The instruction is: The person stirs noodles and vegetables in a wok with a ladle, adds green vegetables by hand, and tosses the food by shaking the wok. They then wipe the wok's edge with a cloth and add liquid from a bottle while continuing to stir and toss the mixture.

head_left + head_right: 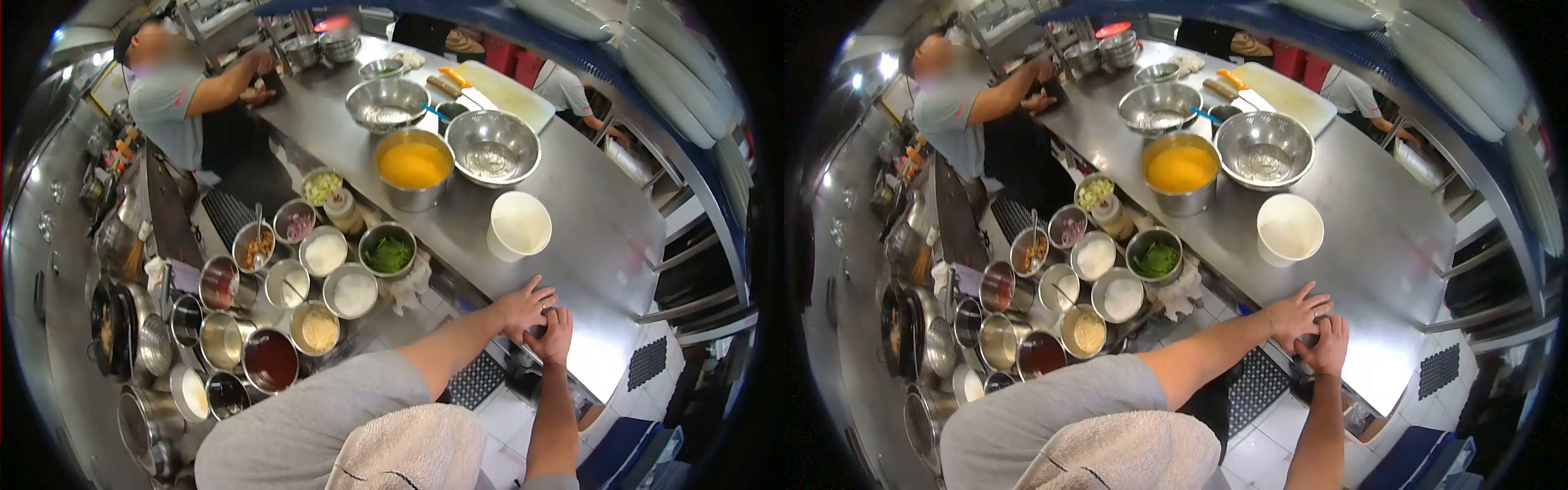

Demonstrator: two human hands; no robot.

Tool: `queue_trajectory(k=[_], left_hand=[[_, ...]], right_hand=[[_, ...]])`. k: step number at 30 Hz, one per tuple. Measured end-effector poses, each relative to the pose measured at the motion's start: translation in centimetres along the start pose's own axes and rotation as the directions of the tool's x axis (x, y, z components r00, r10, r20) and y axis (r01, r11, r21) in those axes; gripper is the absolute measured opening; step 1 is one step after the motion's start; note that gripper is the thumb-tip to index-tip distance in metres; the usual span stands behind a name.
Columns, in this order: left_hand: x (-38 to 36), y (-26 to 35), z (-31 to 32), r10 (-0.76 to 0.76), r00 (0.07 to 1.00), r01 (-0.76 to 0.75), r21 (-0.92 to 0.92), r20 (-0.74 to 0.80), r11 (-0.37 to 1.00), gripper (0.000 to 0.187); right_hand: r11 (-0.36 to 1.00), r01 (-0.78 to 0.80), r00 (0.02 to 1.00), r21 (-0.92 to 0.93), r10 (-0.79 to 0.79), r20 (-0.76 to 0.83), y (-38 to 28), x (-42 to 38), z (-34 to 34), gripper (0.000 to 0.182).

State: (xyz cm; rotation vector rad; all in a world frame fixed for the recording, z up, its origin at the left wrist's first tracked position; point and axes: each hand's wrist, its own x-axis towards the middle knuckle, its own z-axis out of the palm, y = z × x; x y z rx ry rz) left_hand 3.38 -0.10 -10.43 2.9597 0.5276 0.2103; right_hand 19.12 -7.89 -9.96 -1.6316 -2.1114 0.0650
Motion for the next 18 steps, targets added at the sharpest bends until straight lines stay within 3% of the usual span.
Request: queue_trajectory(k=[2,18], left_hand=[[0.02,-0.01,1.31,-0.009,0.998,0.008,-0.024,-0.055,1.0,0.067],[-0.35,-0.06,0.65,-0.009,1.0,0.008,-0.058,-0.015,0.998,0.065]], right_hand=[[1.0,0.008,1.0,-0.007,-0.007,0.005,0.08,-0.04,0.05,0.051],[0.999,0.049,0.999,-0.003,-0.049,-0.002,0.02,0.28,0.55,0.045]])
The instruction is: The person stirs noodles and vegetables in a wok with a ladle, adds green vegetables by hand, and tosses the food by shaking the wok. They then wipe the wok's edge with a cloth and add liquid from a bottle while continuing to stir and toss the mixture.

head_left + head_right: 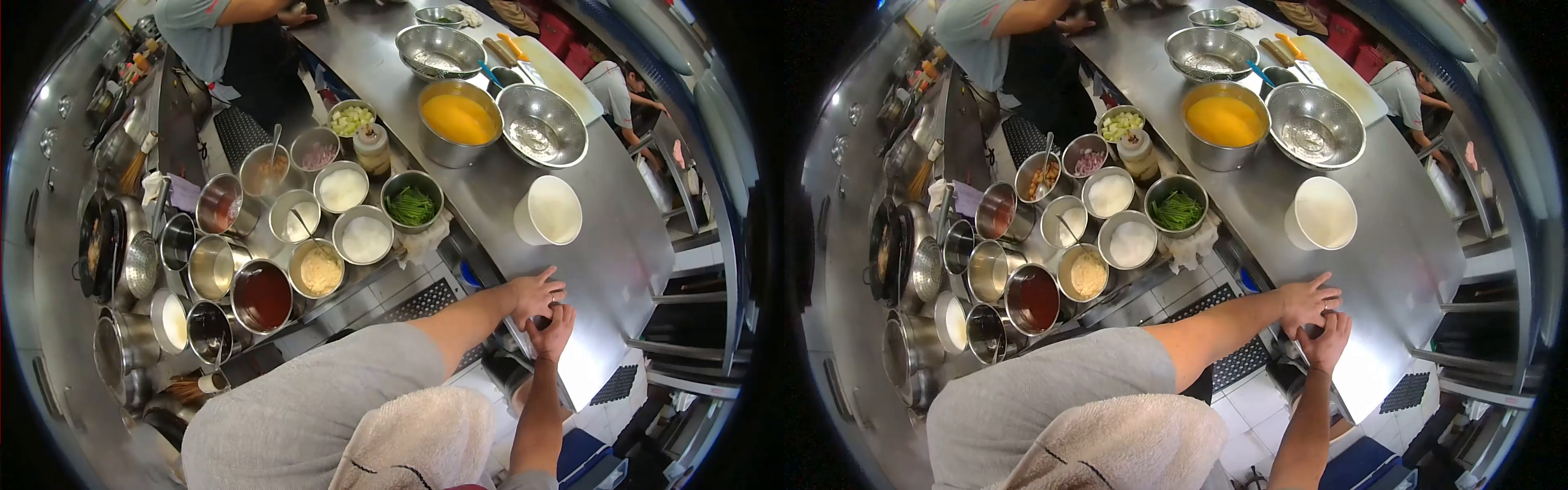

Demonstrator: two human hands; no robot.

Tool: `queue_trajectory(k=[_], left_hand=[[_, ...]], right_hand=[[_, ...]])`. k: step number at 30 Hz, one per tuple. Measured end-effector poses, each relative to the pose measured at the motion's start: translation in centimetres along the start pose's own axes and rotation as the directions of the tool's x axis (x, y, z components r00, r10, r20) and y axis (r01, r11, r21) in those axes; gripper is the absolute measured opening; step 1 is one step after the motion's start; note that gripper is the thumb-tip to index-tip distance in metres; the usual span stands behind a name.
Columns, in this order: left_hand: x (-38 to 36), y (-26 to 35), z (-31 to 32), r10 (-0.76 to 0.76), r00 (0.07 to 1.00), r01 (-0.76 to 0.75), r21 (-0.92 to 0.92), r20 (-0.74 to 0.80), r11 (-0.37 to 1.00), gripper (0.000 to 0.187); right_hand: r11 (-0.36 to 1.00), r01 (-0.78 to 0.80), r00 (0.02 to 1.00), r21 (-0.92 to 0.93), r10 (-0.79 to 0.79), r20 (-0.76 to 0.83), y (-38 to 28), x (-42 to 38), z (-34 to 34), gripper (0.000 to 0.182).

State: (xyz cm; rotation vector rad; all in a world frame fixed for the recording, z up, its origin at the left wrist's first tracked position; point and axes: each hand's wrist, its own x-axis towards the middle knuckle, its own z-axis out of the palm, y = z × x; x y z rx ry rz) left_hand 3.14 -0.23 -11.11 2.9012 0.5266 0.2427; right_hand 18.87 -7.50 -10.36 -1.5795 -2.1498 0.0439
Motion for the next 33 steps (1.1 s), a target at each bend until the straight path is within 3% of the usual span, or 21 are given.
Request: queue_trajectory(k=[4,21,33], left_hand=[[-0.1,0.1,-0.1,-0.004,1.0,0.003,-0.029,-0.019,1.0,0.063],[0.4,0.0,-0.1,-0.015,1.0,0.015,-0.039,0.014,0.999,0.068],[0.9,0.6,-1.1,-0.035,0.992,0.03,0.036,0.122,0.999,0.073]], right_hand=[[0.999,0.052,0.998,0.0,-0.052,-0.028,-0.1,0.0,-0.1,0.045],[0.999,-0.031,1.0,0.026,0.031,-0.003,0.2,-0.1,-0.7,0.048],[0.999,-0.023,0.998,0.027,0.024,-0.066,0.7,-0.6,-0.8,0.051]])
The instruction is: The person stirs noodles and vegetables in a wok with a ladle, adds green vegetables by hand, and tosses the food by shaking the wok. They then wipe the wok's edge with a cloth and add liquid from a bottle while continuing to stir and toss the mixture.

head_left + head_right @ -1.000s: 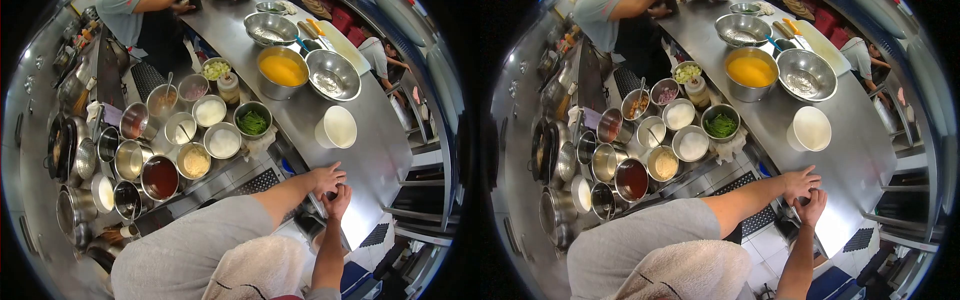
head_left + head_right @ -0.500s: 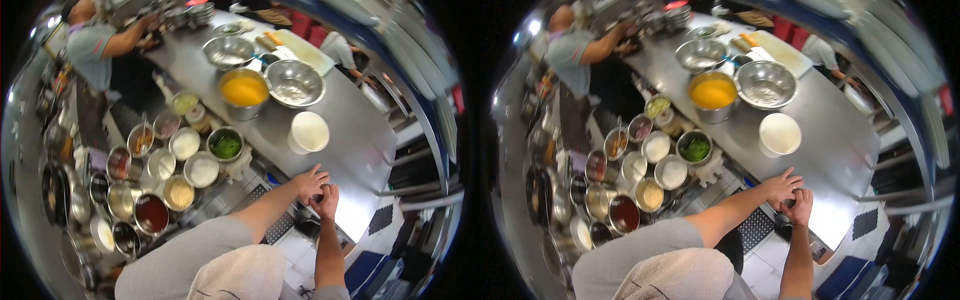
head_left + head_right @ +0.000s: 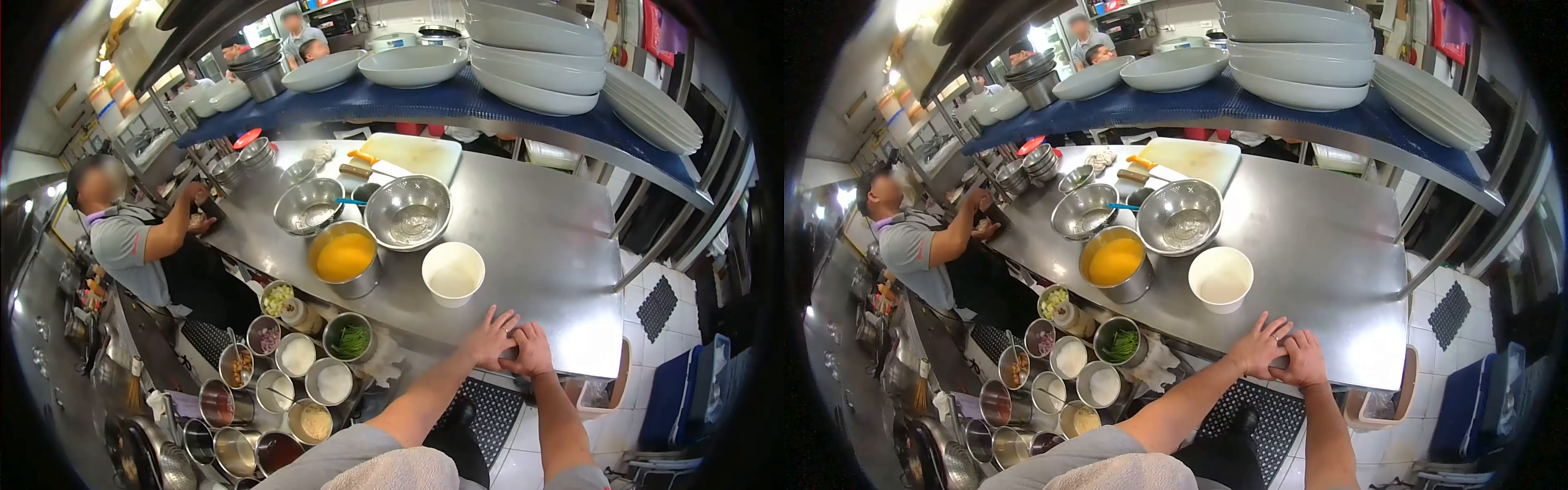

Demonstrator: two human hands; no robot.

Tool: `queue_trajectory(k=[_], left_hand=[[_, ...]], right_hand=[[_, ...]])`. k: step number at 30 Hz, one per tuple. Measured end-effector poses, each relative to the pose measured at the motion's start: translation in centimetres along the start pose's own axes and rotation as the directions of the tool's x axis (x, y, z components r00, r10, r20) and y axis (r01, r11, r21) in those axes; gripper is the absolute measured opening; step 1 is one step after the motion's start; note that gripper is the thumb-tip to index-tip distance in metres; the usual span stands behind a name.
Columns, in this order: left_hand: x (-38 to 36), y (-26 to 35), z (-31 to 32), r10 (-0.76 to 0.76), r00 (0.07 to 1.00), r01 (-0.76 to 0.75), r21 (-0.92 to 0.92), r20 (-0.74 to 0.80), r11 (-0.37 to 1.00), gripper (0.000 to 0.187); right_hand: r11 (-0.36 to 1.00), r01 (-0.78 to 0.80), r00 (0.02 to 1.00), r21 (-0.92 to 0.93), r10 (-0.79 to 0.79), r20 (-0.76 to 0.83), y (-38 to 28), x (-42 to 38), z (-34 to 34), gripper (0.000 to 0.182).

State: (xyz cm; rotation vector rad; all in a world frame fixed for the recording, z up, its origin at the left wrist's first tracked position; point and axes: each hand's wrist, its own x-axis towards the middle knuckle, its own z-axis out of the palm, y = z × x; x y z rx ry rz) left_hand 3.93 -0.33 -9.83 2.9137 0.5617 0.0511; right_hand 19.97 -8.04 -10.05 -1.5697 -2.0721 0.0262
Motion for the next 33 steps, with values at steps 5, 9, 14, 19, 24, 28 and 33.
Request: queue_trajectory(k=[5,9,14,19,24,28,33], left_hand=[[0.3,-0.1,0.0,0.008,1.0,-0.008,-0.003,0.016,1.0,0.071],[0.1,0.1,-0.2,0.012,1.0,-0.012,0.001,0.02,1.0,0.071],[0.0,0.2,-0.4,0.001,1.0,-0.001,-0.008,0.003,1.0,0.072],[-0.1,0.3,-1.0,-0.004,1.0,0.005,-0.035,0.025,0.999,0.071],[0.1,0.1,-0.1,0.0,1.0,0.0,-0.007,0.002,1.0,0.073],[-0.1,0.0,0.2,0.003,0.999,-0.003,-0.017,-0.039,1.0,0.074],[0.0,0.1,0.6,-0.008,0.999,0.008,-0.007,-0.05,1.0,0.075]], right_hand=[[1.0,-0.015,1.0,-0.003,0.015,0.026,0.0,-0.2,-0.3,0.053],[1.0,-0.008,1.0,-0.007,0.008,0.008,0.2,-0.3,-0.1,0.054],[1.0,-0.009,1.0,-0.014,0.008,-0.011,0.1,-0.5,0.1,0.053],[0.999,0.021,0.998,-0.043,-0.023,-0.065,-0.7,-0.5,-0.4,0.055],[0.997,0.057,0.998,-0.057,-0.058,-0.013,-0.5,-0.4,-0.4,0.057],[0.994,0.086,0.996,-0.062,-0.086,-0.008,-0.4,-0.2,-0.5,0.061],[0.995,0.088,0.996,-0.055,-0.09,-0.022,-0.3,-0.4,-0.5,0.062]])
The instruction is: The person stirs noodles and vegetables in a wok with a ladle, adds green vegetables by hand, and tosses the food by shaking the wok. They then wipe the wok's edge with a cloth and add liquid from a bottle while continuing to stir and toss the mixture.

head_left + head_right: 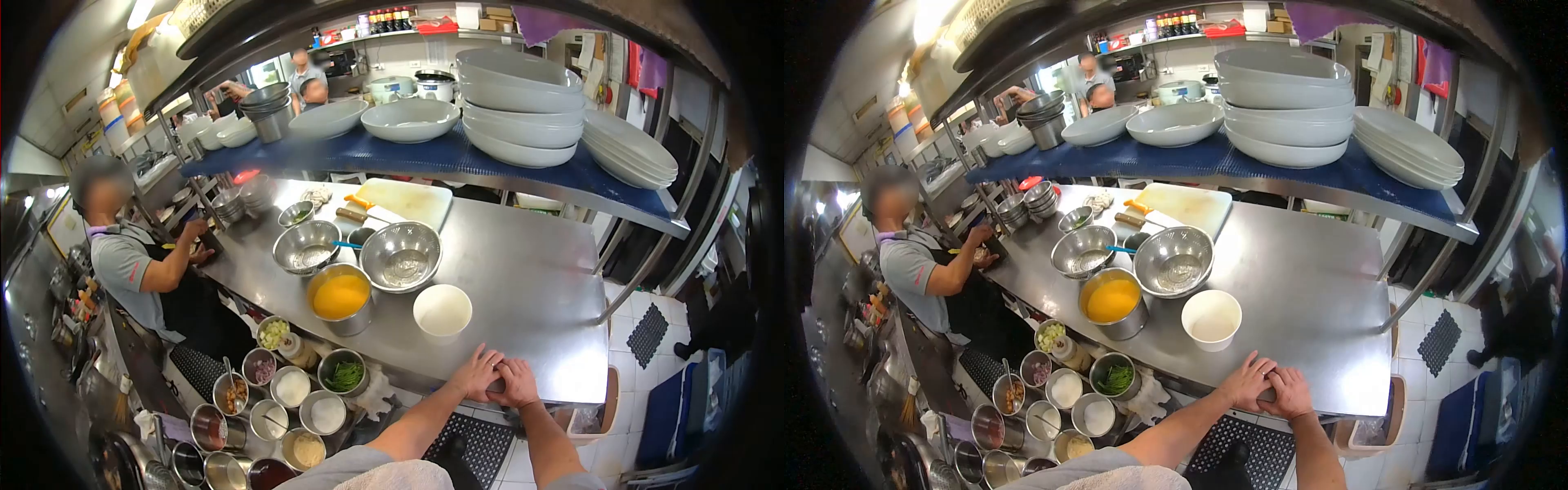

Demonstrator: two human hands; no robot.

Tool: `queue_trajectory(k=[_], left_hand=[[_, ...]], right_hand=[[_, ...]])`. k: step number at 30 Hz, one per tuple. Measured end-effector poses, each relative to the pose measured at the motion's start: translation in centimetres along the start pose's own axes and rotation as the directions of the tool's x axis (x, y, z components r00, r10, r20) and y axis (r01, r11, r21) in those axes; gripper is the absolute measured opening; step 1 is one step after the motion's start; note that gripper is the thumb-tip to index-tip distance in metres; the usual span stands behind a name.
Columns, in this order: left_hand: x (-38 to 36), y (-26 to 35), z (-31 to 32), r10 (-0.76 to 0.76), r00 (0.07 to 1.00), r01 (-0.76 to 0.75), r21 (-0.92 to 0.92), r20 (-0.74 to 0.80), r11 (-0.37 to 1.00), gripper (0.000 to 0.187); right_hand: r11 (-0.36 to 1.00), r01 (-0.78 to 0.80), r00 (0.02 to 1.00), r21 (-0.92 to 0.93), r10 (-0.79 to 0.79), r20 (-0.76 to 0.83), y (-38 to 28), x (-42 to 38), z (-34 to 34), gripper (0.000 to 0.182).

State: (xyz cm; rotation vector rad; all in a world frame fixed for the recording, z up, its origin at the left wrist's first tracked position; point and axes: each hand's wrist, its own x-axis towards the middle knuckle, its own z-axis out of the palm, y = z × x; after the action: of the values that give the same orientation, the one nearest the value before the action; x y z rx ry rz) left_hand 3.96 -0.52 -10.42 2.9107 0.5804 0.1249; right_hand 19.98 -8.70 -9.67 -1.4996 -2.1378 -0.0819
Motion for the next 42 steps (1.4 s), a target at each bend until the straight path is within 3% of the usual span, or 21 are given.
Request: queue_trajectory(k=[4,19,20,26,32,34,38,42], left_hand=[[0.0,0.1,-0.4,-0.002,0.999,0.001,0.015,0.04,1.0,0.074],[-0.1,-0.3,0.5,0.025,0.997,-0.033,-0.114,-0.067,0.993,0.078],[0.2,-0.4,0.8,-0.014,1.0,0.013,-0.109,-0.006,0.994,0.08],[0.6,-0.9,2.5,0.009,1.0,-0.01,0.132,0.007,0.991,0.082],[0.1,-0.4,0.9,0.014,0.998,-0.016,-0.038,-0.057,0.999,0.075],[0.2,-0.2,0.5,0.005,0.998,-0.009,-0.069,-0.069,0.998,0.073],[0.2,-0.6,1.4,0.033,0.996,-0.026,0.078,-0.087,0.997,0.078],[0.0,-0.3,1.1,0.024,0.996,-0.025,-0.006,-0.082,1.0,0.071]], right_hand=[[1.0,0.019,1.0,0.001,-0.019,-0.006,0.0,0.0,-0.2,0.061],[0.999,0.005,1.0,0.037,-0.005,0.008,0.7,-0.5,0.4,0.058],[0.999,-0.001,1.0,0.039,0.001,0.006,0.8,-0.9,0.6,0.058],[0.998,-0.016,1.0,0.06,0.016,0.002,2.0,-1.3,2.2,0.057],[1.0,-0.004,1.0,0.029,0.005,-0.025,1.1,-0.9,1.2,0.057],[0.998,0.03,0.997,0.058,-0.025,-0.077,0.3,-0.7,0.6,0.049],[0.999,0.03,0.996,-0.024,-0.032,-0.086,0.4,-0.3,0.6,0.041],[0.999,0.035,0.999,-0.013,-0.035,-0.026,0.8,-0.6,0.5,0.054]])
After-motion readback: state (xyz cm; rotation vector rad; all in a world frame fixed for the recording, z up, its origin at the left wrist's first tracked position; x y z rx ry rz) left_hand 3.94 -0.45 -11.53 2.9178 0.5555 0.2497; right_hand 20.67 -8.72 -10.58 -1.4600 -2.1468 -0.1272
